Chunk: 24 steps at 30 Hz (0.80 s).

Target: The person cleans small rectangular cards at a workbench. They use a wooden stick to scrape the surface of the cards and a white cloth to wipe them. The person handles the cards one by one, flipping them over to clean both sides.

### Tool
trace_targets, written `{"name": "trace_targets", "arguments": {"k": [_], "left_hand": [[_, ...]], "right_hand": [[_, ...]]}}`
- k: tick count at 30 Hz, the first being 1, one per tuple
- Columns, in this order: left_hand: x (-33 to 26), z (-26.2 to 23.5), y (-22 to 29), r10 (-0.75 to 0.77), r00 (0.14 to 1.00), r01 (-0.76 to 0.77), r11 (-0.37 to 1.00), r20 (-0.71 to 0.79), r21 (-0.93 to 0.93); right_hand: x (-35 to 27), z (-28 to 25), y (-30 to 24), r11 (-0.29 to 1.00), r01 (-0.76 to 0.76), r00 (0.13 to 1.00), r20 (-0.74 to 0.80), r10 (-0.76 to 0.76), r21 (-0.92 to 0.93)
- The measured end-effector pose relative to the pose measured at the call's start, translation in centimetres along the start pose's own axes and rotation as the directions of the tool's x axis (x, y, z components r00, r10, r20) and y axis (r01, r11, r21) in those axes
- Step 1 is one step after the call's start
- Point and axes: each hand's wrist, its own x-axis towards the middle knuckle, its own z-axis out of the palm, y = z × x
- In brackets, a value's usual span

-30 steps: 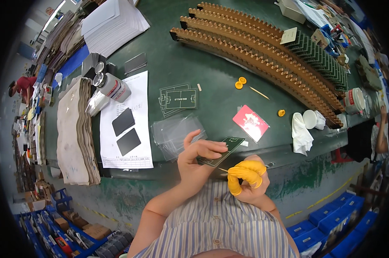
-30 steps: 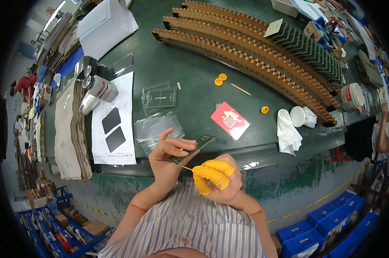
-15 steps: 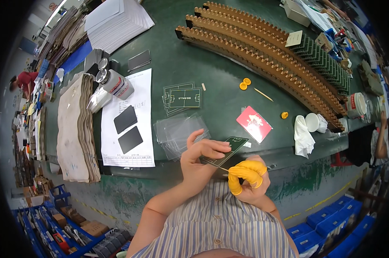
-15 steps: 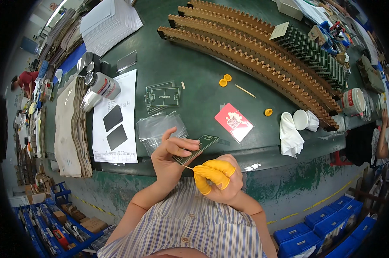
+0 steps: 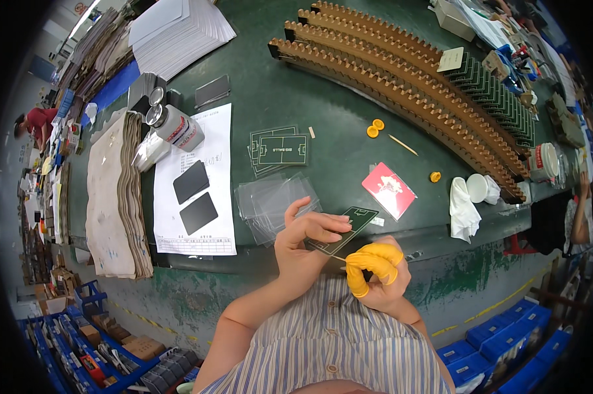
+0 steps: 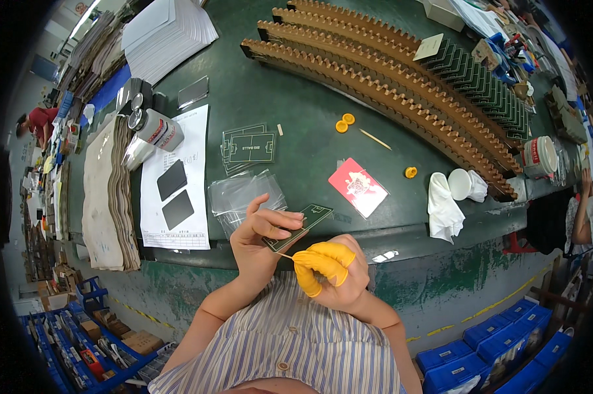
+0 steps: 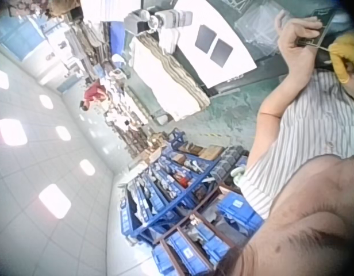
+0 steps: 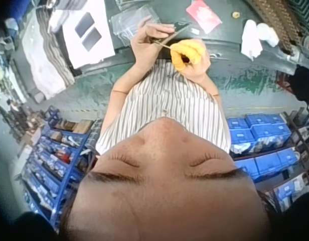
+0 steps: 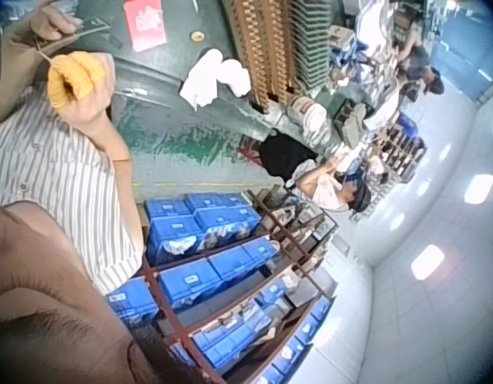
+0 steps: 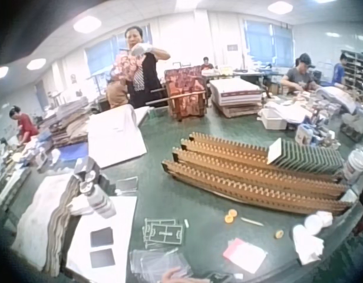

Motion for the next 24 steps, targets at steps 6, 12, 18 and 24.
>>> {"name": "trace_targets", "arguments": {"k": [6,12,18,24], "left_hand": [[-0.02,-0.10,-0.14,-0.005,1.000,0.005,1.000,0.000,-0.017],[0.00,-0.10,-0.11,0.004,1.000,-0.004,1.000,0.000,-0.016],[-0.11,-0.19,-0.20,0.010,1.000,-0.010,1.000,-0.008,-0.023],[-0.16,-0.27,-0.15,0.018,1.000,-0.018,0.999,0.002,-0.030]], "right_hand": [[0.06,0.02,-0.19,0.999,-0.034,0.999,-0.009,0.034,0.026],[0.27,0.24,-0.17,0.999,-0.031,0.999,-0.020,0.031,0.031],[0.28,0.18,-0.34,0.996,-0.068,0.997,-0.033,0.070,0.056],[0.08,0.16,-0.30,0.995,-0.083,0.996,-0.036,0.085,0.059]]}}
